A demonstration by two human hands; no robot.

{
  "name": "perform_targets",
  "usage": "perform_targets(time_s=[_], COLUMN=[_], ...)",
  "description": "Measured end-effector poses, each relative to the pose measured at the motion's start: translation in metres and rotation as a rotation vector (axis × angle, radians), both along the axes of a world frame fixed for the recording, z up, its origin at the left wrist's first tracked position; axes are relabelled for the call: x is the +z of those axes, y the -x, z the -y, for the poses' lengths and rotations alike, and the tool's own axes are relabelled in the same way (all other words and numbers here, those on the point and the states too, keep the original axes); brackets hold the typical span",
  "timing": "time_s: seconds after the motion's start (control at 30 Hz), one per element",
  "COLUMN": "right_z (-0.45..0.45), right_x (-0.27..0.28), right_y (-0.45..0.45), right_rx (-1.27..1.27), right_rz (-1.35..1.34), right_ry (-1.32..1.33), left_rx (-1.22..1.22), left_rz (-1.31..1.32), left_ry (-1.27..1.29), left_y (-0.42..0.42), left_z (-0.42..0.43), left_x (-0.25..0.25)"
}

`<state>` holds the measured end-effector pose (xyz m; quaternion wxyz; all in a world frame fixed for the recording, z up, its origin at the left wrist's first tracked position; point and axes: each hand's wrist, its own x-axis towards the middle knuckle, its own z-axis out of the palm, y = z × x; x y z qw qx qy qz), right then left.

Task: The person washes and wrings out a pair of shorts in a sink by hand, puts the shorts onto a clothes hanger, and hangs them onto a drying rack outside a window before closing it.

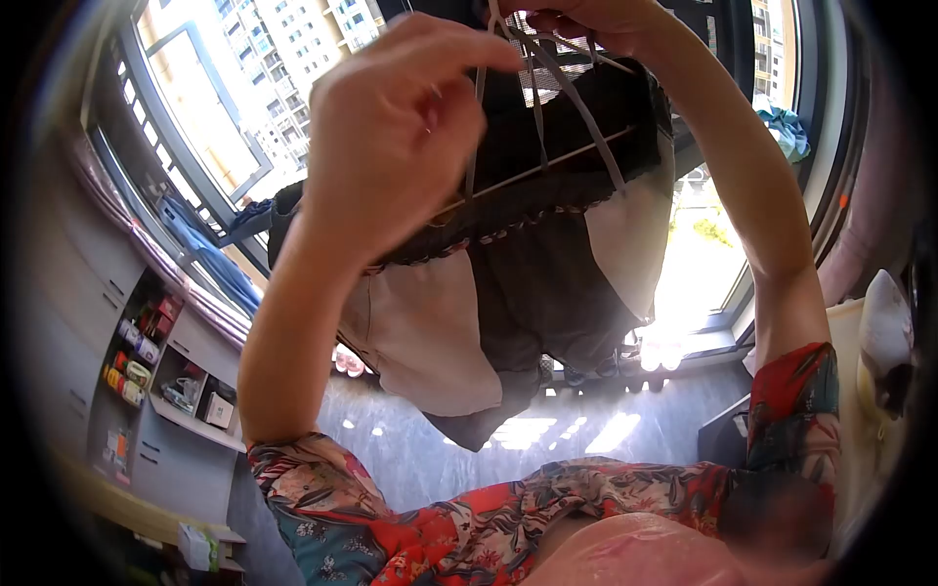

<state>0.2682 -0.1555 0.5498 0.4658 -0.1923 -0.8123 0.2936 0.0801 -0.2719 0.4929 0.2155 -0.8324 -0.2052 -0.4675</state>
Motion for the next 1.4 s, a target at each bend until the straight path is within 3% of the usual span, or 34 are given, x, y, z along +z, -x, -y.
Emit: perform_targets(time_s=[0.1, 0.2, 0.43, 0.53, 0.63, 0.67, 0.77, 0.8, 0.87, 0.9, 0.97, 1.03, 1.07, 1.17, 1.27, 1.37, 1.4], right_z=[-0.012, -0.029, -0.037, -0.019, -0.002, -0.016, 0.013, 0.024, 0.039, 0.033, 0.014, 0.017, 0.019, 0.014, -0.002, -0.009, -0.004], right_x=[-0.002, 0.0, 0.001, -0.003, -0.01, -0.015, -0.045, -0.051, -0.058, -0.067, -0.07, -0.066, -0.064, -0.065, -0.062, -0.058, -0.055], right_y=[0.007, 0.005, 0.004, 0.004, -0.01, -0.009, -0.017, -0.015, -0.007, -0.001, 0.002, -0.006, -0.009, -0.027, -0.052, -0.067, -0.065], right_rx=[0.243, 0.384, 0.541, 0.328, -0.159, -0.337, -0.407, -0.478, -0.622, -0.743, -0.784, -0.591, -0.493, -0.114, -0.162, -0.118, -0.091], right_rz=[-0.025, 0.018, 0.082, 0.007, -0.102, -0.118, -0.222, -0.079, 0.206, 0.318, 0.301, 0.194, 0.141, -0.198, -0.34, -0.498, -0.565], right_ry=[0.056, 0.018, 0.036, 0.027, -0.188, -0.625, -0.61, -0.583, -0.511, -0.649, -0.724, -0.558, -0.474, 0.06, 0.108, 0.189, 0.193], left_rx=[0.36, 0.421, 0.355, 0.359, 0.245, 0.23, 0.061, -0.098, -0.336, -0.459, -0.546, -0.544, -0.63, -0.761, -0.744, -0.396, -0.44], left_rz=[0.217, 0.097, 0.173, 0.287, 0.439, 0.465, 0.539, 0.381, 0.528, 0.599, 0.661, 0.784, 0.712, 0.787, 0.977, 0.985, 0.945], left_ry=[0.26, 0.345, 0.46, 0.466, 0.471, 0.493, 0.625, 0.596, 0.777, 0.866, 0.874, 0.843, 0.882, 0.849, 0.707, 0.44, 0.415], left_y=[0.018, 0.024, -0.017, -0.013, -0.001, 0.004, 0.014, 0.028, 0.031, 0.031, 0.024, 0.009, 0.017, 0.017, 0.035, 0.037, 0.033], left_z=[-0.016, -0.041, -0.033, -0.036, -0.043, -0.045, -0.041, -0.048, -0.054, -0.056, -0.049, -0.038, -0.046, -0.048, -0.061, -0.043, -0.035], left_x=[0.033, 0.05, 0.057, 0.059, 0.057, 0.059, 0.06, 0.056, 0.055, 0.055, 0.053, 0.05, 0.052, 0.048, 0.051, 0.052, 0.052])
